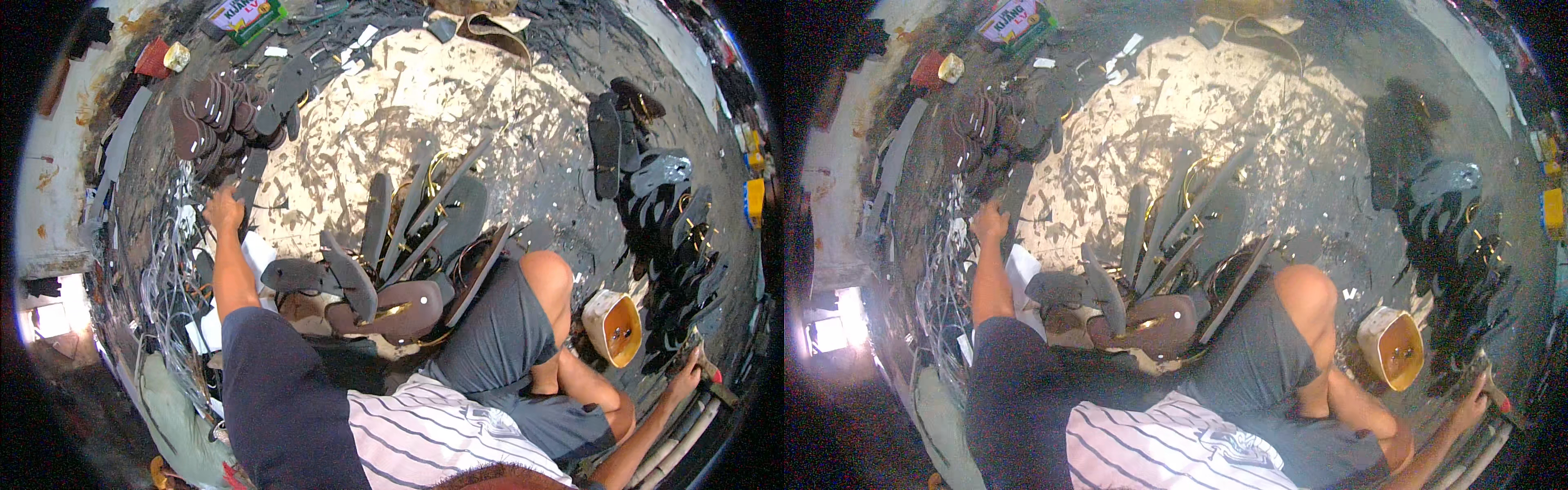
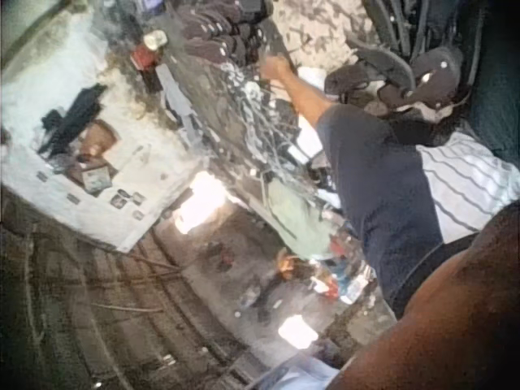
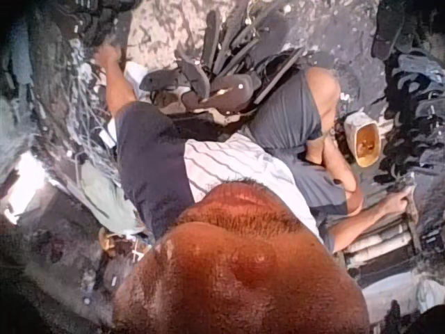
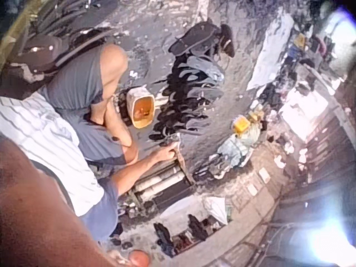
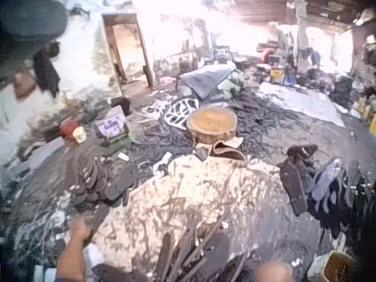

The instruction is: The person sits on the floor and repeatedly applies a brown liquid to black sandals using a brush. They dip the brush into a container, coat the sole and upper of each sandal, and place the treated sandals in a nearby pile.

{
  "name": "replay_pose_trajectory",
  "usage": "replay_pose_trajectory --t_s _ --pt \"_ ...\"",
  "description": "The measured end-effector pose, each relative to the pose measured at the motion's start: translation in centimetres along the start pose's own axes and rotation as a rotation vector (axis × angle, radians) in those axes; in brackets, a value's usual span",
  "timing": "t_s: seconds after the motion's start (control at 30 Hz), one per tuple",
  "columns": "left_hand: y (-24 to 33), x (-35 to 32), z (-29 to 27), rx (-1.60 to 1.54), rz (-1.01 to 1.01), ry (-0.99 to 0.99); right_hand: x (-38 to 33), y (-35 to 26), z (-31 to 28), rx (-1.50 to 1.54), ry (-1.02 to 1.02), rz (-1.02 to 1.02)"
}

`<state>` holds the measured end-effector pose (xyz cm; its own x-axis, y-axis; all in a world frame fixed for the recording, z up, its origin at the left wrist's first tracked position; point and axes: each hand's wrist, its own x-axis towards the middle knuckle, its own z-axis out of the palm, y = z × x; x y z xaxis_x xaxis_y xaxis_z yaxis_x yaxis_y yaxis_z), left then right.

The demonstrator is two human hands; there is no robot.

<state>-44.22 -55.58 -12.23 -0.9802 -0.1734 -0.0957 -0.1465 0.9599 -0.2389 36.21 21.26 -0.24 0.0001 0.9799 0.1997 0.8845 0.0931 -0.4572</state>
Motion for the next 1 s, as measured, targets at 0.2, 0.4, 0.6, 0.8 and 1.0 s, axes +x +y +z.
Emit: replay_pose_trajectory --t_s 0.2,0.4,0.6,0.8,1.0 --pt "1.9 -1.2 -6.4 -0.513 0.564 -0.959 -1.8 -1.6 2.6 0.087 -0.044 0.007" --pt "16.6 2.2 -9.5 -0.086 0.610 0.454 -3.5 -4.7 5.5 0.271 -0.072 -0.080" --pt "18.0 6.0 -3.9 0.029 0.225 0.418 -6.8 -11.1 0.8 0.219 -0.033 -0.076" --pt "21.0 5.0 -3.2 0.403 0.244 0.589 -7.8 -3.3 -1.3 0.070 0.111 0.062" --pt "17.3 3.1 -7.9 -0.098 0.454 0.641 -8.3 -3.9 1.1 0.425 0.158 -0.013"
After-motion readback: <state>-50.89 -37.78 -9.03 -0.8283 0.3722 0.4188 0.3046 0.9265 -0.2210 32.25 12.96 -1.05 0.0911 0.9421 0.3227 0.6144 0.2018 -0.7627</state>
